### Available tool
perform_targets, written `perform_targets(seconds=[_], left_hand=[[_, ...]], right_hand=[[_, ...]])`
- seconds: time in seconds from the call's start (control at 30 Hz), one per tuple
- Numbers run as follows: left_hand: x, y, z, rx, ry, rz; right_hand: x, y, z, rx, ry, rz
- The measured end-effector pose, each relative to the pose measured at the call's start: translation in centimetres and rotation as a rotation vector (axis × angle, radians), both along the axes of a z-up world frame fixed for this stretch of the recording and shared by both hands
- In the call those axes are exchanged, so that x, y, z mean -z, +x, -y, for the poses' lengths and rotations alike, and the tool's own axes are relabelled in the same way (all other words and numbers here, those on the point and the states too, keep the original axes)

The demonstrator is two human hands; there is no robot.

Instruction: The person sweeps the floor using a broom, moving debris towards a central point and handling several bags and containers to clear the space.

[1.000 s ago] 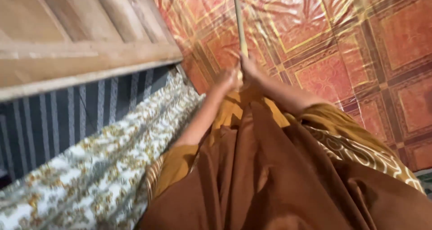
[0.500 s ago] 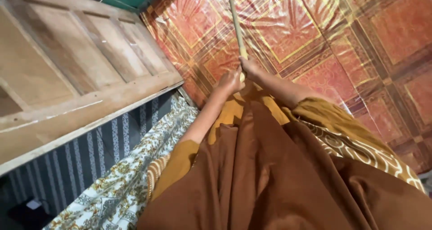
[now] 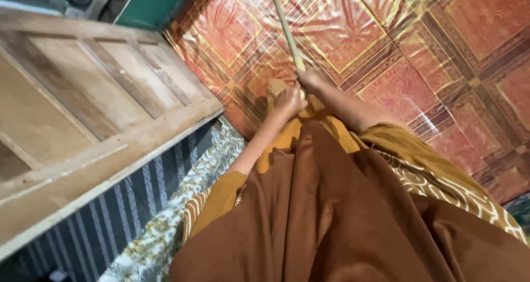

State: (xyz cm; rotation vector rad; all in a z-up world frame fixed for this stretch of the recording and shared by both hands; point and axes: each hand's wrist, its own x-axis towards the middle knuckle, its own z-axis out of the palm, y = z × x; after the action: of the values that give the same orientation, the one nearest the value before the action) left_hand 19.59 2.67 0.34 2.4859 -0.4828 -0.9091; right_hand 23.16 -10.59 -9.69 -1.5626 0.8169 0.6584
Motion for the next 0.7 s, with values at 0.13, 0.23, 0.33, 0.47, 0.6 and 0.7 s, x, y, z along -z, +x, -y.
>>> perform_targets(seconds=[0.13,0.23,0.33,0.47,0.6,0.7], left_hand=[[-2.1,-0.5,-0.9,0.035,-0.134,0.06],[-2.8,-1.2,-0.4,0.072,-0.148,0.092],[-1.3,-1.0,-0.2,0.057,-0.188,0.112],[0.2,0.7,-0.7,0.009,-0.046,-0.003],[-2.7,0.8,-2.5,0.102,-0.064,-0.102],[-2.6,2.7,-2.0,0.102,-0.327,-0.137]], right_hand=[[0.3,-2.1,-0.2,0.069,0.064,0.046],[-0.2,-2.1,0.9,0.186,0.189,0.086],[-0.7,-1.3,0.6,0.08,0.009,0.096],[-0.6,0.5,-0.7,0.043,-0.077,0.09],[0.8,-2.4,-0.8,0.093,0.039,0.093],[1.4,-5.2,0.3,0.391,0.554,0.176]])
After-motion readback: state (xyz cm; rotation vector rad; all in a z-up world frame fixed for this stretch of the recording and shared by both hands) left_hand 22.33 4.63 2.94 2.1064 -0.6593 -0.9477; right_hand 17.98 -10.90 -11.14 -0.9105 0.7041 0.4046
